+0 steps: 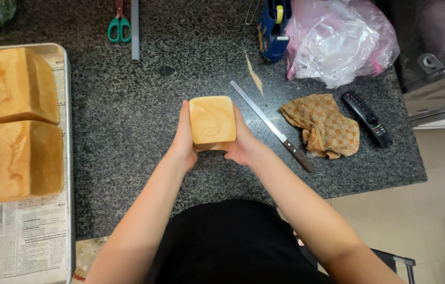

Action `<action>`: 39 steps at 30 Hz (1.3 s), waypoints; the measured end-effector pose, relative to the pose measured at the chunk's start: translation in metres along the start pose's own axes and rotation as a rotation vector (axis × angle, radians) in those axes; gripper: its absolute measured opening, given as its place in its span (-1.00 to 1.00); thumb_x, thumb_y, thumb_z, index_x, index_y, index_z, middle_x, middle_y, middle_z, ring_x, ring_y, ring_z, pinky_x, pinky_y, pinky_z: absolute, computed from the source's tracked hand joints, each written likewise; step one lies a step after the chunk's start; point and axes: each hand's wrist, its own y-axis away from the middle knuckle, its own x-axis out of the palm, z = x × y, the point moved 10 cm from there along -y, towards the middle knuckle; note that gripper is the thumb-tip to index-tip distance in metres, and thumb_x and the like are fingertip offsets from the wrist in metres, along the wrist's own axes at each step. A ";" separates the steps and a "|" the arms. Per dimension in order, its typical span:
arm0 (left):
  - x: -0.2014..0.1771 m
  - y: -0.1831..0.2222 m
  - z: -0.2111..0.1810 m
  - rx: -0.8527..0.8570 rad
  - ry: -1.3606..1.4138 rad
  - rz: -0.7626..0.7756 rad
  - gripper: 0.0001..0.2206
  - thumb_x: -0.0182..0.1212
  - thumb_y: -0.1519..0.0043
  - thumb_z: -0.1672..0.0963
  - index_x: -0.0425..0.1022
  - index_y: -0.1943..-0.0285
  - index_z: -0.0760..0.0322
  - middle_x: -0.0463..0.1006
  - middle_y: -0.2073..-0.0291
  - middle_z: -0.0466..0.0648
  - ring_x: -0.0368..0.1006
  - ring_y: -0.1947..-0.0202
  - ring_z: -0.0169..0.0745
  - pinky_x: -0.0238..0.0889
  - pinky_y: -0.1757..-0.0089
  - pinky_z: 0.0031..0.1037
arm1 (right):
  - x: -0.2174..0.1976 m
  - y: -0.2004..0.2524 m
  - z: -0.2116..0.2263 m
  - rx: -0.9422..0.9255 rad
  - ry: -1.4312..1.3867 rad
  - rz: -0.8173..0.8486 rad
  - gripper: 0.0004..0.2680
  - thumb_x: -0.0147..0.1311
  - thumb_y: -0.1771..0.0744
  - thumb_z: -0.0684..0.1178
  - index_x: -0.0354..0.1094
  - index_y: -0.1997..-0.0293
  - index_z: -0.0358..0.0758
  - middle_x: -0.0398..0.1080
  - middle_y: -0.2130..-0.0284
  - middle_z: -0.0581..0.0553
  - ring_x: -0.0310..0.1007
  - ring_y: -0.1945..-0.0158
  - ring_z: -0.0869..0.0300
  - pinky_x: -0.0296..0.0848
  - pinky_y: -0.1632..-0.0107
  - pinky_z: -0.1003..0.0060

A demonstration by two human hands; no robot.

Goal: The person places a loaf of bread into a clear plastic bag and secures the opening with tape.

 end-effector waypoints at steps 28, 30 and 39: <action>-0.021 -0.009 0.030 -0.104 -0.020 0.036 -0.24 -0.41 -0.20 -0.29 0.25 -0.50 -0.03 0.28 -0.47 -0.10 -0.02 -0.53 0.03 -0.51 -0.35 0.23 | 0.012 0.022 0.000 0.058 -0.121 0.034 -0.40 -0.53 -0.34 0.50 0.20 -0.41 0.07 0.23 -0.38 -0.03 0.05 -0.44 0.04 -0.25 -0.46 -0.04; -0.021 -0.006 0.033 -0.153 -0.035 0.075 -0.18 -0.48 -0.21 -0.29 0.19 -0.52 0.14 0.24 -0.49 0.03 -0.09 -0.53 0.06 -0.71 -0.31 0.19 | 0.009 0.018 0.000 0.035 -0.106 0.057 -0.41 -0.47 -0.33 0.48 0.19 -0.41 0.01 0.24 -0.37 -0.05 0.07 -0.46 0.02 -0.23 -0.42 -0.05; -0.027 0.011 0.097 -0.276 0.925 -0.171 -0.10 -0.33 -0.33 -0.26 -0.21 -0.59 0.53 -0.13 -0.56 0.29 -0.29 -0.58 0.13 -0.46 -0.42 -0.08 | -0.047 -0.051 0.062 -0.382 0.031 -0.051 -0.43 -0.29 -0.41 0.39 0.07 -0.43 -0.34 0.29 -0.32 -0.26 0.23 -0.42 0.06 0.06 -0.45 0.15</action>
